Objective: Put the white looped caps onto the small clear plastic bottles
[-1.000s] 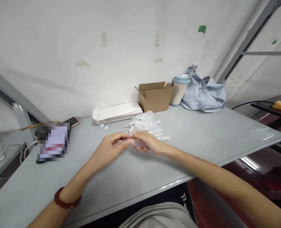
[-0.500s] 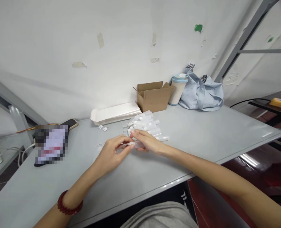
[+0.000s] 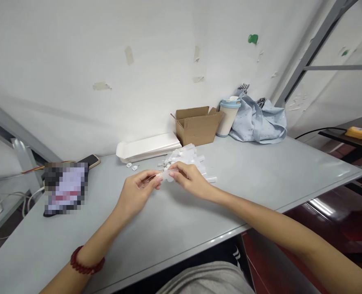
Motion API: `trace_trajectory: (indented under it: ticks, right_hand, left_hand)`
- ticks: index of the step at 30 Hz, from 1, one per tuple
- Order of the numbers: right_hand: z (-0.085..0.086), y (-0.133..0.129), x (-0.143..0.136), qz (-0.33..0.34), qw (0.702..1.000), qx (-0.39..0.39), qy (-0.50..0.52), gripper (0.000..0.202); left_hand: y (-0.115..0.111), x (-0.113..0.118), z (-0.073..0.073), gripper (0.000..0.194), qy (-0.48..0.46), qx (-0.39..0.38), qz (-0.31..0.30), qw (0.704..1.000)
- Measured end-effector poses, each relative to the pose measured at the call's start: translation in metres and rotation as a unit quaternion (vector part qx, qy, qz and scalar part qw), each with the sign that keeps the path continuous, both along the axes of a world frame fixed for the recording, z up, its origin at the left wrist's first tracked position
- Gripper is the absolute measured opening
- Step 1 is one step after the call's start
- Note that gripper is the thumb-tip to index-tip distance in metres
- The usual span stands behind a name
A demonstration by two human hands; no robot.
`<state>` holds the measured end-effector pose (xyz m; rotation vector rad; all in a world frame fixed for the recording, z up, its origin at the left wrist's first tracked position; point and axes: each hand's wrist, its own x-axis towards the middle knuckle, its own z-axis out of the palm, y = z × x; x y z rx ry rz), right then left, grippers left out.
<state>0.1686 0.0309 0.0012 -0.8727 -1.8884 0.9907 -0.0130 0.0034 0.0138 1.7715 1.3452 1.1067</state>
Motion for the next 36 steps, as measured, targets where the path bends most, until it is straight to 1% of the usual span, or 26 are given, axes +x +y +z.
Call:
trace_trajectory:
  ticks: [3,4,5,8,11,13,14,15,17,20,21,22,24,27,29,30,31,33,34,35,36]
  right_hand:
    - [0.002,0.001,0.001,0.030,0.995,-0.089,0.038,0.028]
    - [0.003,0.001,0.002,0.035,0.993,-0.100,0.052,0.030]
    - [0.003,0.001,0.002,0.039,0.992,-0.099,0.065,0.030]
    - [0.003,0.001,0.002,0.038,0.995,-0.049,0.079,0.023]
    - [0.002,0.000,0.003,0.029,0.998,0.012,0.052,0.024]
    - [0.001,-0.001,0.003,0.015,0.998,0.055,0.030,0.023]
    - [0.001,-0.001,0.003,0.008,0.997,0.074,0.022,0.022]
    - [0.001,-0.001,0.003,0.004,0.996,0.087,0.015,0.022]
    - [0.002,-0.001,0.003,0.007,0.996,0.084,0.010,0.023]
    - [0.004,-0.001,0.004,0.022,0.999,0.028,0.017,0.031]
    - [0.005,-0.001,0.004,0.022,1.000,0.012,0.019,0.033]
    - [0.005,-0.001,0.004,0.020,1.000,0.004,0.022,0.034]
    - [0.005,-0.001,0.003,0.015,0.999,0.006,0.029,0.033]
    - [0.004,-0.001,0.003,0.020,0.999,0.035,0.025,0.029]
    - [0.002,-0.001,0.003,0.010,0.996,0.082,0.017,0.024]
    - [0.001,-0.001,0.002,0.003,0.992,0.125,0.012,0.022]
    - [0.000,-0.001,0.002,-0.001,0.985,0.174,0.005,0.021]
    - [-0.002,0.000,0.002,0.001,0.964,0.266,-0.018,0.019]
    - [-0.003,0.000,0.002,0.005,0.956,0.293,-0.032,0.018]
    - [-0.003,-0.001,0.002,0.007,0.954,0.298,-0.044,0.017]
    - [-0.002,-0.001,0.002,0.006,0.958,0.283,-0.050,0.017]
  left_hand:
    - [-0.005,0.005,-0.003,0.017,0.035,0.107,0.007,0.994]
    - [-0.006,0.006,-0.004,0.017,0.036,0.123,0.010,0.992]
    - [-0.007,0.007,-0.004,0.017,0.031,0.123,0.011,0.992]
    - [-0.006,0.005,-0.001,0.023,0.003,0.055,-0.005,0.998]
    - [-0.005,0.001,0.004,0.028,0.007,-0.009,-0.039,0.999]
    - [-0.005,0.000,0.007,0.029,0.029,-0.021,-0.056,0.998]
    - [-0.005,0.000,0.007,0.030,0.045,-0.015,-0.061,0.997]
    - [-0.005,0.000,0.007,0.030,0.063,0.004,-0.062,0.996]
    - [-0.007,0.002,0.003,0.026,0.101,0.078,-0.056,0.990]
    - [-0.007,0.003,-0.005,0.015,0.136,0.213,-0.044,0.967]
    - [-0.007,0.004,-0.006,0.014,0.137,0.237,-0.039,0.961]
    - [-0.007,0.004,-0.007,0.014,0.136,0.242,-0.035,0.960]
    - [-0.007,0.003,-0.006,0.016,0.131,0.200,-0.033,0.970]
    - [-0.009,0.002,0.000,0.024,0.112,0.076,-0.046,0.990]
    - [-0.010,0.002,0.004,0.032,0.055,-0.010,-0.063,0.996]
    - [-0.010,0.002,0.006,0.034,0.006,-0.058,-0.075,0.996]
    - [-0.010,0.002,0.006,0.036,-0.051,-0.110,-0.088,0.989]
    - [-0.008,0.002,0.007,0.036,-0.150,-0.205,-0.118,0.960]
    - [-0.007,0.002,0.006,0.036,-0.178,-0.238,-0.129,0.946]
    - [-0.007,0.002,0.006,0.036,-0.187,-0.254,-0.135,0.939]
    - [-0.006,0.003,0.005,0.036,-0.176,-0.251,-0.139,0.942]
